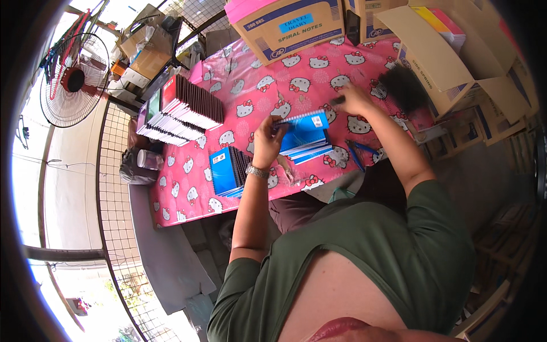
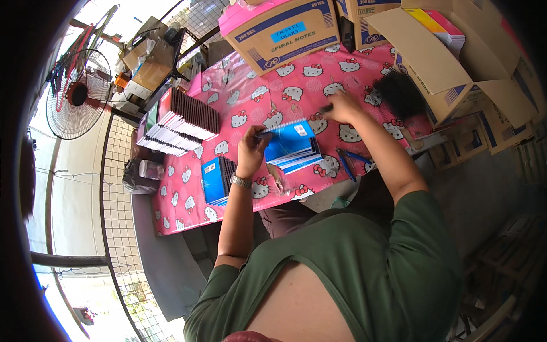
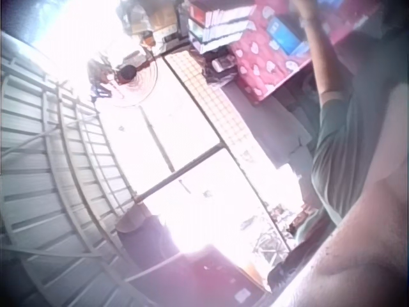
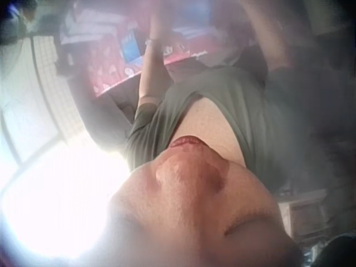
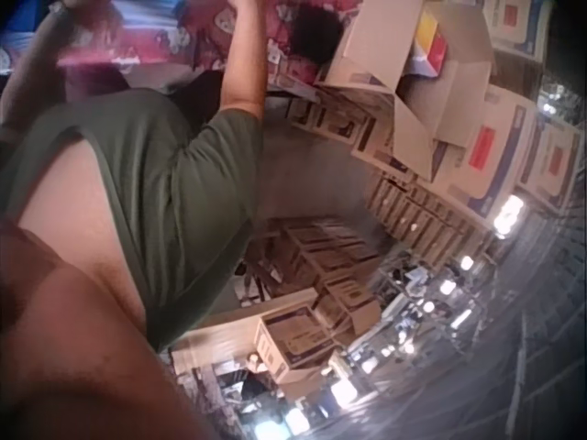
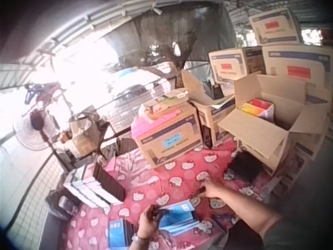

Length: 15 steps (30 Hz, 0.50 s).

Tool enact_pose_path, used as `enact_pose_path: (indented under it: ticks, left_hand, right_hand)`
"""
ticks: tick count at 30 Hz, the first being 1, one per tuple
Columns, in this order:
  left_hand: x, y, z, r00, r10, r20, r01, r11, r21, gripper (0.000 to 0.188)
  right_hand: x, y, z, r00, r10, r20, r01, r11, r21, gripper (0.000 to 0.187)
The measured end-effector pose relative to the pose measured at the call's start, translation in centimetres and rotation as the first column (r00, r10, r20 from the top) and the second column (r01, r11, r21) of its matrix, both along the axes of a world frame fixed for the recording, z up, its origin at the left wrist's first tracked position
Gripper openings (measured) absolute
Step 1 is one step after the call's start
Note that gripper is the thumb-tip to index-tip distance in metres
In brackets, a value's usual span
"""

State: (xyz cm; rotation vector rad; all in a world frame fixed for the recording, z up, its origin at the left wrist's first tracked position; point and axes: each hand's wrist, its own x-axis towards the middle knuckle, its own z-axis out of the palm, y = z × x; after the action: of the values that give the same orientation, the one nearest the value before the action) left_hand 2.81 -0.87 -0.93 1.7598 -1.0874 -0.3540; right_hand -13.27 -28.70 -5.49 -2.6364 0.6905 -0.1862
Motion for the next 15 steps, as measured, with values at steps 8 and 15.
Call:
enact_pose_path:
  ticks: [8,15]
  left_hand:
    - [-1.8,-0.1,-2.2,0.94,0.175,-0.292,-0.254,0.932,-0.258,0.02]
    - [-2.2,-0.2,-2.4,0.955,0.205,-0.213,-0.254,0.938,-0.234,0.02]
  right_hand:
    - [-10.7,10.2,-7.3,0.981,-0.043,0.19,0.059,0.995,-0.081,0.066]
    - [-9.4,12.6,-0.5,0.798,-0.029,0.603,-0.06,0.99,0.128,0.049]
